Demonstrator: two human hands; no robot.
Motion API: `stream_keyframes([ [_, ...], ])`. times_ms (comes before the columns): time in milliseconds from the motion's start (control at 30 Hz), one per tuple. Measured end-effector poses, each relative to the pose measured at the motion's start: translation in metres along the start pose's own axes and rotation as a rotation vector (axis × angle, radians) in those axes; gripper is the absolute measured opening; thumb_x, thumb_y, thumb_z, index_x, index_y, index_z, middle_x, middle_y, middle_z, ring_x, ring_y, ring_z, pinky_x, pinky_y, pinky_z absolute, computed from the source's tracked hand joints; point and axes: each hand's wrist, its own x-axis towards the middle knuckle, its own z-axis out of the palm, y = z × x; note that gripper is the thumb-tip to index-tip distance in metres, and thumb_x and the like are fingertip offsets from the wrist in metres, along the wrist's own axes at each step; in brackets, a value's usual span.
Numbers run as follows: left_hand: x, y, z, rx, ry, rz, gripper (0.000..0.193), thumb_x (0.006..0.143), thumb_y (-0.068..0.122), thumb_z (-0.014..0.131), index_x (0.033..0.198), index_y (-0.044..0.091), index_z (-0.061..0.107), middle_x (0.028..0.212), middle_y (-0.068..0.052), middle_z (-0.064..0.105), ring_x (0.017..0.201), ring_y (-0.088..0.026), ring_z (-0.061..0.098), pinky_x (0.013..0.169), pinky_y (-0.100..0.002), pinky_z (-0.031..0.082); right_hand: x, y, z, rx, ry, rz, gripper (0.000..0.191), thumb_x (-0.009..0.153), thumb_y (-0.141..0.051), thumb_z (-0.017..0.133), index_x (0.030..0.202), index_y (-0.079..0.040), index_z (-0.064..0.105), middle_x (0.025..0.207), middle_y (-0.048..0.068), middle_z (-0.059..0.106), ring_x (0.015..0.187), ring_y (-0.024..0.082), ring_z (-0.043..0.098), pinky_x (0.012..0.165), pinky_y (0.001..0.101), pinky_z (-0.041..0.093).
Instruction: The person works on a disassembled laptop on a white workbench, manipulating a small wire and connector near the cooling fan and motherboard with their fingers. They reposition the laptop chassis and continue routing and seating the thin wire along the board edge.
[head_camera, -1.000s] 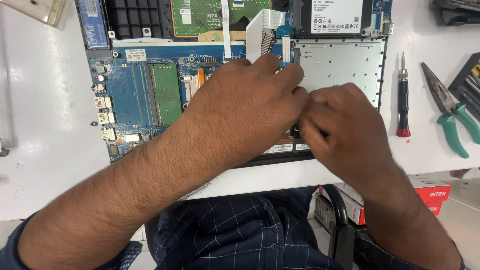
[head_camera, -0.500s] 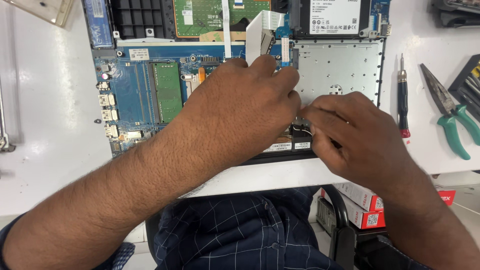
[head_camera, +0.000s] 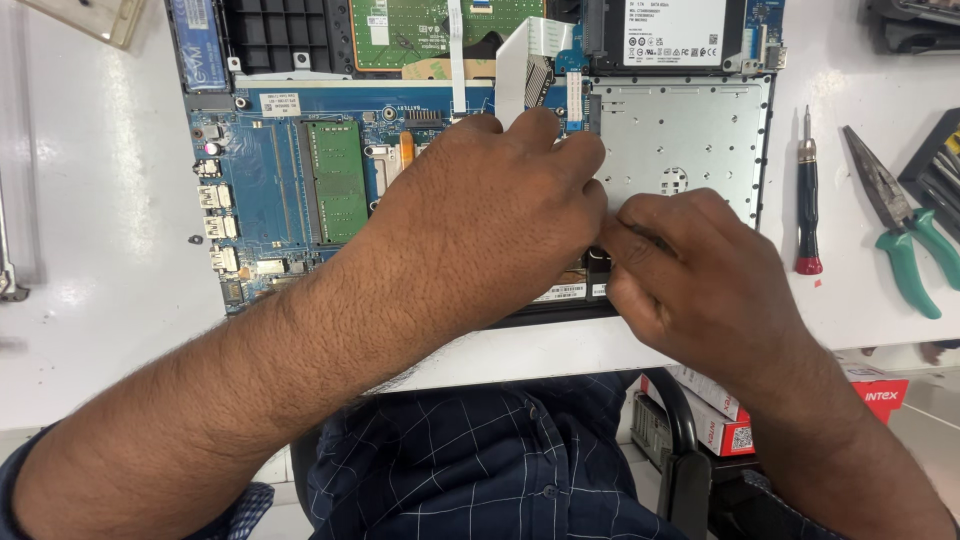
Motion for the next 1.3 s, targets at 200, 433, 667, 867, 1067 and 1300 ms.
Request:
stream_keyframes([
  [200,-0.001,0.000,0.001,0.031,0.015,0.004,0.021,0.086,0.030,0.077,0.087,0.009,0.076,0.094,-0.010,0.069,0.093,-0.020,0.070,0.067,-0.039,0.065,0.002,-0.002,0.000,0.135,0.027,0.089,0.030,0.086,0.001,0.073,0.115,-0.005,0.074,0.109,0.006,0.064,0.095,0.023,0.062,0.077,0.0361,0.054],
  [433,-0.003,0.001,0.000,0.013,0.003,0.009,0.034,0.086,0.042,0.076,0.096,0.009,0.076,0.098,-0.010,0.069,0.095,-0.021,0.069,0.067,-0.037,0.063,0.007,-0.004,-0.008,0.602,-0.189,0.641,0.025,0.098,-0.006,0.064,0.122,-0.006,0.073,0.103,0.001,0.068,0.061,0.010,0.052,0.050,0.0278,0.042],
  [667,-0.001,0.000,-0.004,-0.021,-0.008,-0.010,0.028,0.084,0.028,0.078,0.103,0.008,0.075,0.092,-0.010,0.068,0.092,-0.021,0.070,0.064,-0.038,0.064,0.022,0.016,-0.006,0.891,-0.283,0.843,0.027,0.100,-0.010,0.056,0.121,-0.005,0.074,0.070,-0.002,0.066,0.052,0.002,0.053,0.047,0.0215,0.046],
  [867,-0.002,-0.003,-0.001,-0.044,0.014,-0.026,0.029,0.087,0.030,0.077,0.103,0.007,0.074,0.094,-0.011,0.068,0.092,-0.022,0.070,0.065,-0.039,0.064,0.018,0.011,0.006,0.628,-0.085,0.523,0.020,0.098,-0.006,0.067,0.117,-0.004,0.072,0.077,0.000,0.070,0.053,0.002,0.055,0.044,0.0197,0.041],
  [1067,-0.004,-0.005,0.000,-0.027,0.031,-0.006,0.029,0.086,0.032,0.076,0.103,0.008,0.074,0.096,-0.009,0.068,0.092,-0.020,0.070,0.065,-0.038,0.064,0.011,0.011,0.009,0.357,0.054,0.293,0.019,0.094,-0.002,0.074,0.114,-0.005,0.075,0.101,0.005,0.070,0.066,0.007,0.059,0.052,0.0227,0.045],
  [1300,-0.001,-0.015,-0.005,0.042,-0.064,0.053,0.023,0.088,0.030,0.075,0.093,0.008,0.076,0.095,-0.009,0.071,0.091,-0.020,0.071,0.063,-0.036,0.064,0.006,0.017,0.006,0.059,0.000,0.000,0.031,0.085,-0.004,0.080,0.116,-0.008,0.077,0.105,0.006,0.061,0.081,0.016,0.066,0.063,0.0283,0.056],
])
